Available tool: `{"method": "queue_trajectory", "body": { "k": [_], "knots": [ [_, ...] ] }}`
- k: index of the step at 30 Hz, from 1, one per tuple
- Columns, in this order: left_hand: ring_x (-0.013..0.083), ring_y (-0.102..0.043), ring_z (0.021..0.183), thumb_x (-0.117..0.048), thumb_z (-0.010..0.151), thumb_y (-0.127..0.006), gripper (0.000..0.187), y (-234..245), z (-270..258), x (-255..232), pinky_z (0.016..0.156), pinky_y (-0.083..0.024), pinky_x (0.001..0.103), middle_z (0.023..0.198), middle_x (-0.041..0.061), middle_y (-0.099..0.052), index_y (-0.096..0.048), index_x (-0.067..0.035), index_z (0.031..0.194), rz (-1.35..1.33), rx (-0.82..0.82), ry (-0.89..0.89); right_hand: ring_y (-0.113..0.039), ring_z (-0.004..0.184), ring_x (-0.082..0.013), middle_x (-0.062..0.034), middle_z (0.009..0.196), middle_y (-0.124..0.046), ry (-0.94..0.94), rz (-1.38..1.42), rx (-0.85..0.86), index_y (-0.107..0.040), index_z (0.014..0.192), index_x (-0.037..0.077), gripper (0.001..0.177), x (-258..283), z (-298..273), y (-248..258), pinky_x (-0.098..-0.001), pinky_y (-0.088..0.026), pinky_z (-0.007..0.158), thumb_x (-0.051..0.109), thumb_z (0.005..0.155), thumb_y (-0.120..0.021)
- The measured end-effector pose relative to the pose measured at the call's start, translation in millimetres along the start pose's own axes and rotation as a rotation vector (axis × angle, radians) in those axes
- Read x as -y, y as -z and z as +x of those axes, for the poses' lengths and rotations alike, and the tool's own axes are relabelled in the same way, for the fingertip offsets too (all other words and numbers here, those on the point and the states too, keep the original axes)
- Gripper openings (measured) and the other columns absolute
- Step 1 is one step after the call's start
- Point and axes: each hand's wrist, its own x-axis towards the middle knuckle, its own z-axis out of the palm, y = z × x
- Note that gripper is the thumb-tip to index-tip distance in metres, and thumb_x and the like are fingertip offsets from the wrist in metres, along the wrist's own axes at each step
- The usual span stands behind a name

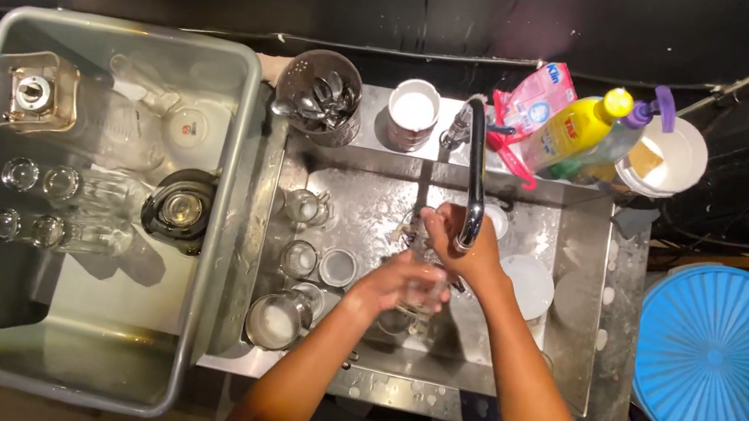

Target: The person washes multiple glassware items and a black mug under running water in a commercial kitchen sink. They rinse each item and place them into a gray tub beside the sink. A yellow-handled brush is used to scrub the mug.

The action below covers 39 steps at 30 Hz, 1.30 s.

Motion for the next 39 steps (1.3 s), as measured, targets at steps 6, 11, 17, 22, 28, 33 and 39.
{"method": "queue_trajectory", "body": {
  "k": [6,11,17,22,28,33,39],
  "knots": [
    [0.0306,-0.072,0.085,-0.018,0.088,-0.075,0.051,-72.7,-24.3,-40.1,0.071,-0.063,0.046,0.106,0.021,-0.068,-0.052,0.003,0.129,-0.168,0.016,0.050,-0.039,0.052,-0.0164,-0.0115,0.058,-0.054,-0.062,-0.042,-0.047,-0.065,0.069,0.003,0.039,-27.4,-6.6,-15.2,-0.0384,-0.036,0.051,0.026,0.100,-0.068],
    [0.0303,-0.072,0.086,-0.017,0.095,-0.074,0.048,-44.7,-20.0,-28.2,0.074,-0.062,0.044,0.104,0.023,-0.068,-0.056,0.009,0.130,-0.014,0.035,0.006,-0.048,0.051,-0.0287,-0.0153,0.058,-0.058,-0.068,0.063,-0.053,-0.065,0.071,0.003,0.035,2.2,-10.7,0.1,-0.0402,-0.041,0.051,0.027,0.095,-0.069],
    [0.0295,-0.072,0.080,-0.028,0.097,-0.073,0.055,-45.8,-13.3,-33.4,0.065,-0.062,0.038,0.103,0.023,-0.068,-0.052,0.010,0.131,-0.046,0.019,0.000,-0.054,0.055,-0.0379,-0.0204,0.060,-0.057,-0.007,-0.061,-0.062,-0.062,0.068,0.001,0.042,-0.7,2.0,3.3,-0.0429,-0.042,0.053,0.028,0.100,-0.067],
    [0.0287,-0.073,0.086,-0.024,0.092,-0.071,0.058,-63.7,-23.7,-34.9,0.071,-0.064,0.041,0.109,0.020,-0.067,-0.044,0.000,0.137,-0.135,0.055,0.019,-0.054,0.056,-0.0408,-0.0222,0.059,-0.055,-0.060,0.056,-0.022,-0.060,0.067,-0.001,0.044,-12.5,-8.7,0.0,-0.0456,-0.042,0.054,0.029,0.098,-0.067],
    [0.0292,-0.072,0.085,-0.024,0.091,-0.071,0.056,-49.0,-13.3,-22.3,0.069,-0.063,0.040,0.111,0.020,-0.067,-0.045,0.004,0.133,0.081,-0.077,0.008,-0.058,0.059,-0.0383,-0.0195,0.063,-0.060,-0.005,-0.078,-0.032,-0.063,0.072,0.002,0.038,-11.1,-14.7,0.1,-0.0447,-0.043,0.054,0.028,0.099,-0.067],
    [0.0284,-0.073,0.087,-0.027,0.098,-0.071,0.053,-22.2,-6.8,-0.9,0.074,-0.063,0.040,0.110,0.021,-0.067,-0.048,0.007,0.132,-0.499,0.372,0.036,-0.052,0.052,-0.0372,-0.0196,0.058,-0.055,-0.027,0.130,-0.024,-0.059,0.070,0.000,0.040,-20.5,-12.0,-0.2,-0.0441,-0.042,0.053,0.028,0.098,-0.067],
    [0.0252,-0.071,0.085,-0.019,0.084,-0.080,0.067,-81.8,-20.6,-32.5,0.064,-0.063,0.038,0.109,0.013,-0.069,-0.045,-0.003,0.139,0.205,-0.251,-0.086,-0.055,0.054,-0.0358,-0.0182,0.060,-0.057,0.051,-0.067,0.003,-0.062,0.071,-0.001,0.039,-25.3,-11.5,2.2,-0.0436,-0.043,0.054,0.026,0.099,-0.069]
  ]
}}
